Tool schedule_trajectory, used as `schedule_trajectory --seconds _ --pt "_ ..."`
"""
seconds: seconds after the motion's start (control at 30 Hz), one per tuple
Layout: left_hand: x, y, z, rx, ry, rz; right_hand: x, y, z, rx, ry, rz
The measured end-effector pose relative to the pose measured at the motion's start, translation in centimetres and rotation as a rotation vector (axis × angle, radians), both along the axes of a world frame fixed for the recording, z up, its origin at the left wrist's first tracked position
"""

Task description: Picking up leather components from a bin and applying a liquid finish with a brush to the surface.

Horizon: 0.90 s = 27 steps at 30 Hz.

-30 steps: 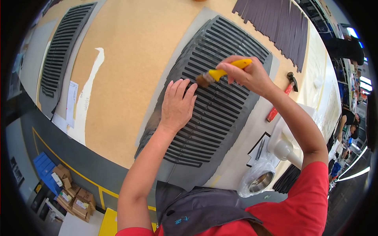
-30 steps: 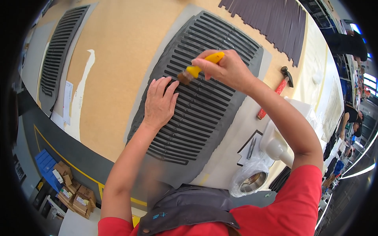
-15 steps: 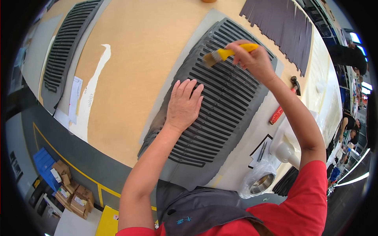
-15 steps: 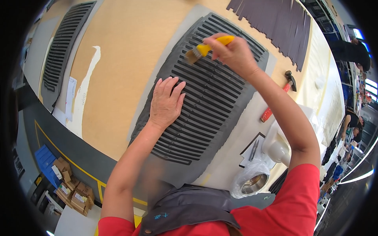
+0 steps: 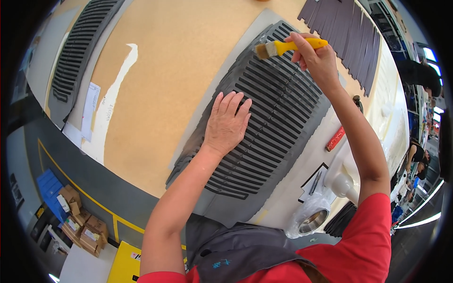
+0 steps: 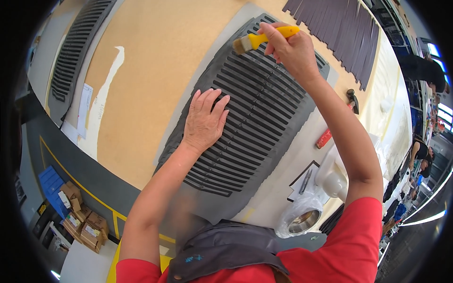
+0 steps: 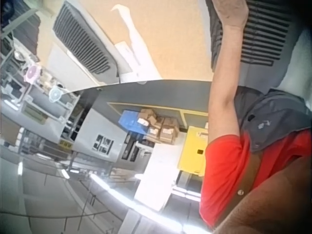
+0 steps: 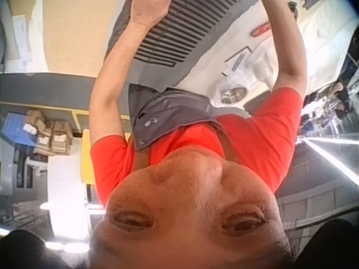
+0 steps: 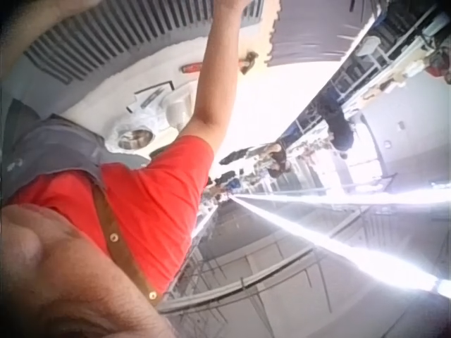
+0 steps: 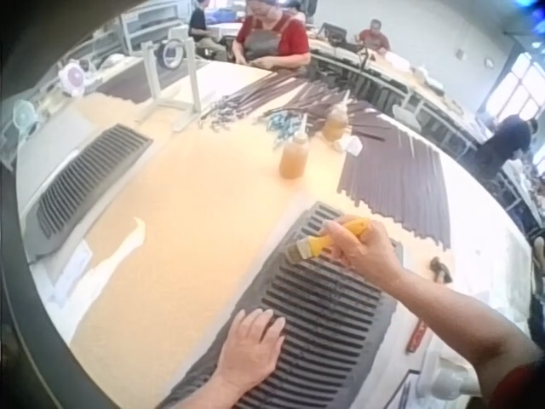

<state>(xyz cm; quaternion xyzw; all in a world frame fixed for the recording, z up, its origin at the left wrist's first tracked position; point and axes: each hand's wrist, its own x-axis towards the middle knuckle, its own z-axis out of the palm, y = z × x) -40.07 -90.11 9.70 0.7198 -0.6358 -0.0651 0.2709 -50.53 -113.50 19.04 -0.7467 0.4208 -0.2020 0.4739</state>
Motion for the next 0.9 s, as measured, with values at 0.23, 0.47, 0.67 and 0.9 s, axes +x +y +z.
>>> schedule_trajectory --seconds 0.23,0.47,0.67,0.9 --pt "0.0 -0.1 0.0 -0.002 0.006 -0.007 -0.4 2.1 -0.6 0.238 0.038 0.136" --pt "0.2 0.2 -0.3 0.006 -0.044 0.003 -2.3 3.4 1.3 0.159 0.059 0.154" --pt "-0.4 -0.2 -0.3 -0.023 -0.043 -0.009 -5.9 1.6 2.2 -0.071 0.212 0.022" --pt "-0.3 -0.1 -0.5 -0.049 -0.064 -0.018 -7.5 4.2 0.7 0.025 0.214 0.081"
